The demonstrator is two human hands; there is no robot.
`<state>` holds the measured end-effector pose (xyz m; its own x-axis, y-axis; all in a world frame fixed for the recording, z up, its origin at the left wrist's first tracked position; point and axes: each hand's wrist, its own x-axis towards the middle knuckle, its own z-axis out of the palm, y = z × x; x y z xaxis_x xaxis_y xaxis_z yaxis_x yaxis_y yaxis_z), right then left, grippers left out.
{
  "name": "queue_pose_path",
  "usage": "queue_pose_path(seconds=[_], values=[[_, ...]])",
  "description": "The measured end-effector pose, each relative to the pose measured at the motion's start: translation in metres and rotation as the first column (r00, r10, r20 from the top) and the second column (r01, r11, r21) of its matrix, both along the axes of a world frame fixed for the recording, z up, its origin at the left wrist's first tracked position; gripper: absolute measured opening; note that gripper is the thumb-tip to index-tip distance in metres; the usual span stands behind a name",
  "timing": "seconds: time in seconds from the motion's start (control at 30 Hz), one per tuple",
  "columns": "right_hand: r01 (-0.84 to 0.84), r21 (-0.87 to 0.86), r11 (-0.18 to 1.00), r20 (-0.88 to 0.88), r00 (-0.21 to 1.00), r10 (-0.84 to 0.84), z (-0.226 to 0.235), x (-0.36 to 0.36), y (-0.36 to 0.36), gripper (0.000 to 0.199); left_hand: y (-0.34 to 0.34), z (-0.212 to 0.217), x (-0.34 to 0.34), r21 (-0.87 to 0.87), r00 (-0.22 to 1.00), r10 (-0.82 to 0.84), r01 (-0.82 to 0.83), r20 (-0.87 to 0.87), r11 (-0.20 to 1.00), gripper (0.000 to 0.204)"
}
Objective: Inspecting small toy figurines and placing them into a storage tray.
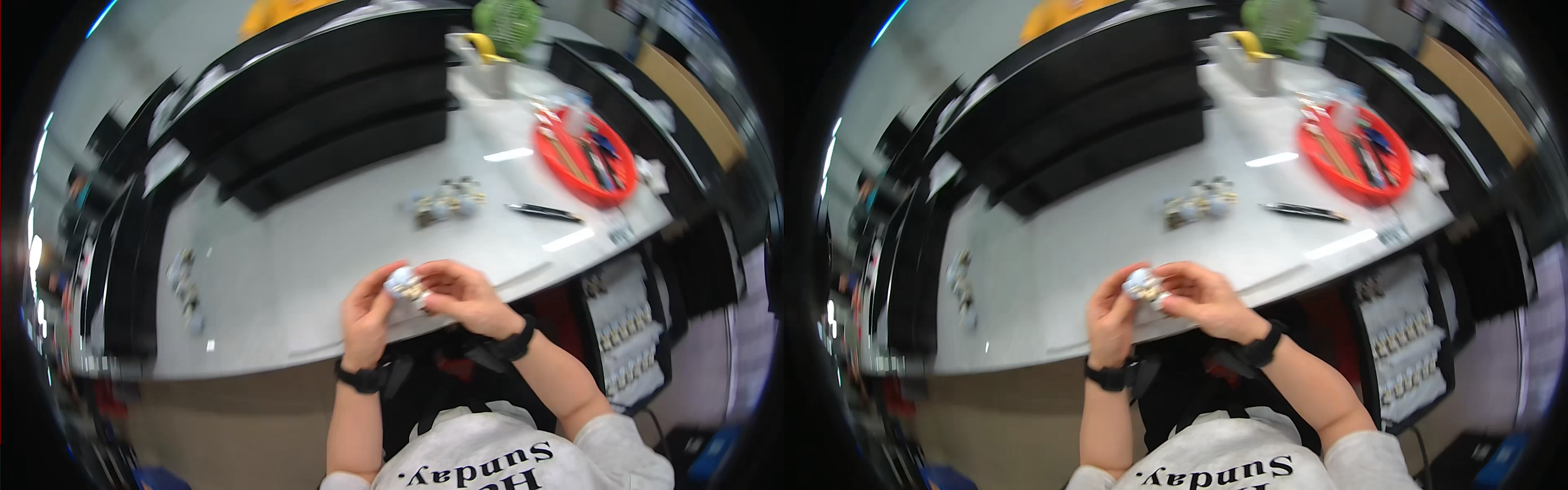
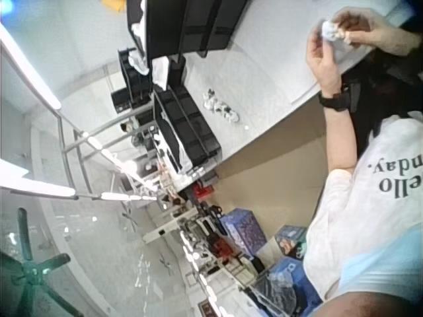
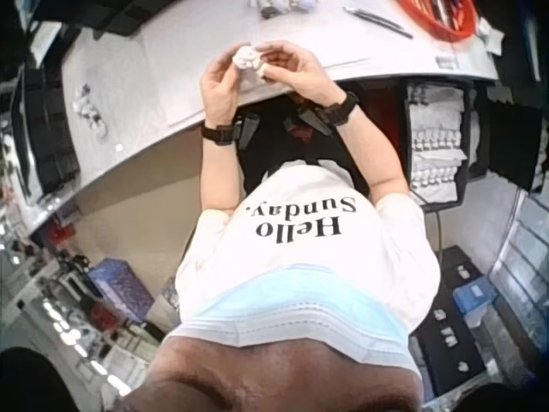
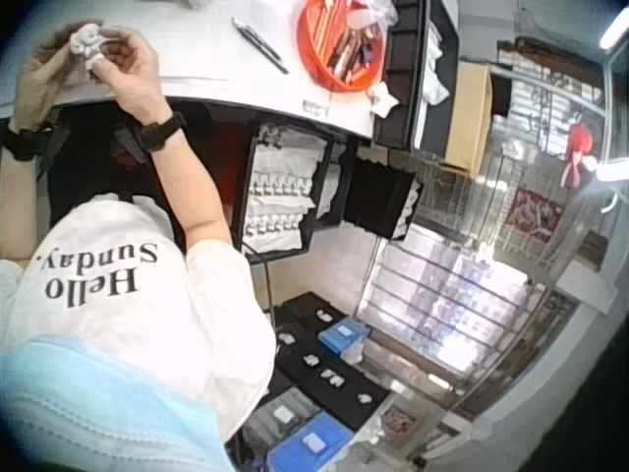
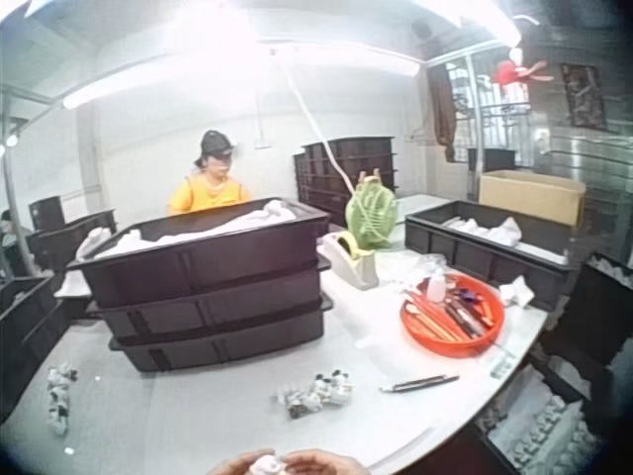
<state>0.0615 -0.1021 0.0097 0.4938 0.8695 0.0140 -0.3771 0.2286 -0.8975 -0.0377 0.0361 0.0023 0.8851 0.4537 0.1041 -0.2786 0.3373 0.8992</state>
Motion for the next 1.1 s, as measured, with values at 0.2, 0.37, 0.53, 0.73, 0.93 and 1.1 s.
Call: queue_pose_path(seconds=[0.2, 0.37, 0.53, 0.73, 0.93, 1.1], values=[[0.111, 0.234, 0.966, -0.022, 0.994, -0.109, 0.022, 0.014, -0.055, 0.04, -0.001, 0.005, -0.006, 0.18, 0.978, 0.18, -0.159, -0.105, 0.971, 0.023], [0.652, 0.26, 0.712, 0.093, 0.717, -0.691, 0.008, 0.061, -0.183, 0.036, -0.003, 0.003, -0.003, 0.28, 0.981, 0.159, -0.121, -0.115, 0.952, 0.021], [0.936, 0.042, 0.349, 0.13, 0.341, -0.931, -0.05, 0.117, -0.308, 0.033, -0.004, 0.002, 0.0, 0.287, 0.985, 0.142, -0.108, -0.1, 0.952, 0.019], [0.897, -0.43, 0.099, 0.655, 0.386, -0.65, -0.164, 0.181, -0.368, 0.026, -0.003, 0.002, -0.002, 0.286, 0.977, 0.196, -0.167, -0.078, 0.944, 0.02], [0.894, -0.429, -0.126, 0.895, 0.402, -0.196, -0.201, 0.206, -0.368, 0.023, -0.005, 0.001, -0.001, 0.289, 0.976, 0.203, -0.171, -0.084, 0.942, 0.02], [0.847, -0.517, -0.124, 0.854, 0.502, -0.135, -0.209, 0.205, -0.366, 0.025, -0.011, 0.003, 0.002, 0.286, 0.971, 0.219, -0.184, -0.096, 0.94, 0.02]])
